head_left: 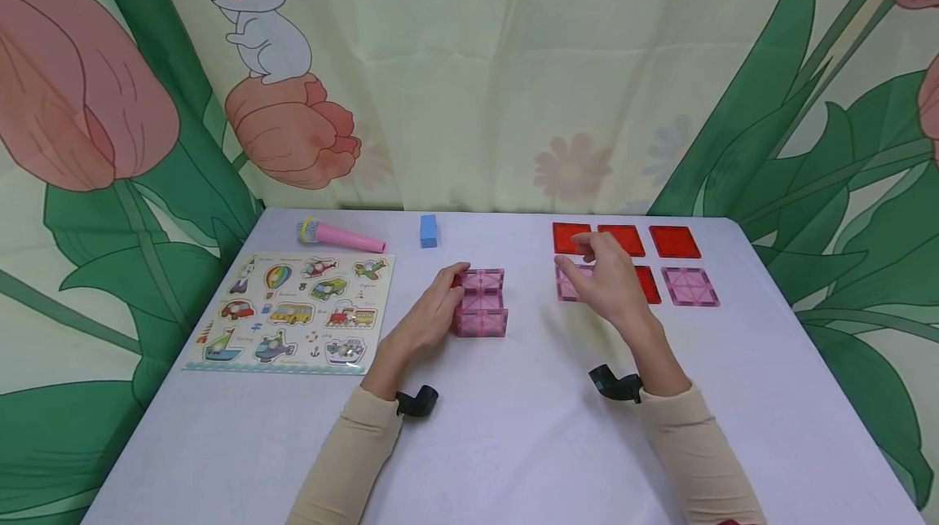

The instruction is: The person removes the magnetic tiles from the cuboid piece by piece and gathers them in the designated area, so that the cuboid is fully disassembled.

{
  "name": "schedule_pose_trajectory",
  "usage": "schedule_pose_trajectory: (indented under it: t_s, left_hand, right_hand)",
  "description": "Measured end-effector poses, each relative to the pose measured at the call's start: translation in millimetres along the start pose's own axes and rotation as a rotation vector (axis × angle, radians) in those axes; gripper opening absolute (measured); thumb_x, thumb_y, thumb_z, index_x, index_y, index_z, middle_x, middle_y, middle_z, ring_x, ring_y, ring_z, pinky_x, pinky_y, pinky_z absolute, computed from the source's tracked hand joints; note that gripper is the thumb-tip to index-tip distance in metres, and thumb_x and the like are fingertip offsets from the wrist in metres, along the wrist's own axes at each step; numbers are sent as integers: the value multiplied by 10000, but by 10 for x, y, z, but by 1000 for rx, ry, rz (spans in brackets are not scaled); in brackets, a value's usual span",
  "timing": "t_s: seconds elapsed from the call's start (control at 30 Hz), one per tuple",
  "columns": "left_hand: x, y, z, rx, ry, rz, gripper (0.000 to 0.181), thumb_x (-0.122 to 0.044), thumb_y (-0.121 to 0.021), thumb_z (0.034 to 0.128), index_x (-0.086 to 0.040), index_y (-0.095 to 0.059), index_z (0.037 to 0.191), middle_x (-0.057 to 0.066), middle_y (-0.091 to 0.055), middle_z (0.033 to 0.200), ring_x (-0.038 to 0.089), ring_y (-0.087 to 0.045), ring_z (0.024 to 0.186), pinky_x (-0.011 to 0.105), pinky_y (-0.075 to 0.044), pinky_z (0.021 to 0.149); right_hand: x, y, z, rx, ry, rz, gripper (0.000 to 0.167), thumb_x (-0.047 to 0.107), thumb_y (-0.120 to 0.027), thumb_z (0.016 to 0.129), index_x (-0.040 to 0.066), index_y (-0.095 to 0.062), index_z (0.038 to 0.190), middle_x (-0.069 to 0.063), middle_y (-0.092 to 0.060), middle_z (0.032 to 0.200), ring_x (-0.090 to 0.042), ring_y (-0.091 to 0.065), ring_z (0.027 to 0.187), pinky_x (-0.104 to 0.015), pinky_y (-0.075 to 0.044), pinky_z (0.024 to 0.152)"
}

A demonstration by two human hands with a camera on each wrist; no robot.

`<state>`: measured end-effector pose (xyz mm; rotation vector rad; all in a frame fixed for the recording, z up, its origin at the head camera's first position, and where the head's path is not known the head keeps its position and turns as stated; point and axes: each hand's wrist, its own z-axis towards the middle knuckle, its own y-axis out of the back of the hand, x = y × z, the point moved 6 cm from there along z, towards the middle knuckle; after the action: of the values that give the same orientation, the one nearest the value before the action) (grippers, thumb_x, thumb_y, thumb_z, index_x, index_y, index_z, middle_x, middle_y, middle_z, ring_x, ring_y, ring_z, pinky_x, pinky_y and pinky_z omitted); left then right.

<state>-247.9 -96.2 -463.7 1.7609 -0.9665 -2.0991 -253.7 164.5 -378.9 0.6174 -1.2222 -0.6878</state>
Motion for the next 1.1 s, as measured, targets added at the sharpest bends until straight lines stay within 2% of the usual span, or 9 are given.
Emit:
schedule_pose_trajectory:
  t_s: [0.47, 0.73, 1.1]
  left_hand:
    - [66, 15, 11, 3, 89, -140, 484, -301, -382, 1061, -251, -353, 1541, 12, -372, 1601, 228, -337, 1503, 467, -293, 1231]
    - [73, 22, 12, 7, 106, -193, 473, -266, -421, 1060, -284, -369, 1530, 18, -370, 1603, 256, -354, 1495, 486, -320, 1214]
    - [83, 30, 3, 1, 92, -205, 487, -264, -437, 1062, -304, -354, 1540, 59, -408, 1576, 293, -410, 1454, 523, -339, 1196]
  right_hand:
    - [294, -372, -136, 145, 112, -1, 527, 331, -758, 872, 63, -582, 1290, -134, -604, 1169, -324, -621, 1040, -440, -586, 851]
    - [413, -574, -225, 245, 173, 9, 478, 305, -742, 883, 60, -604, 1269, -128, -614, 1182, -314, -626, 1050, -421, -584, 879]
    - [503, -815, -338, 396, 215, 24, 479, 267, -761, 878, 66, -606, 1284, -110, -615, 1206, -260, -611, 1081, -376, -594, 884]
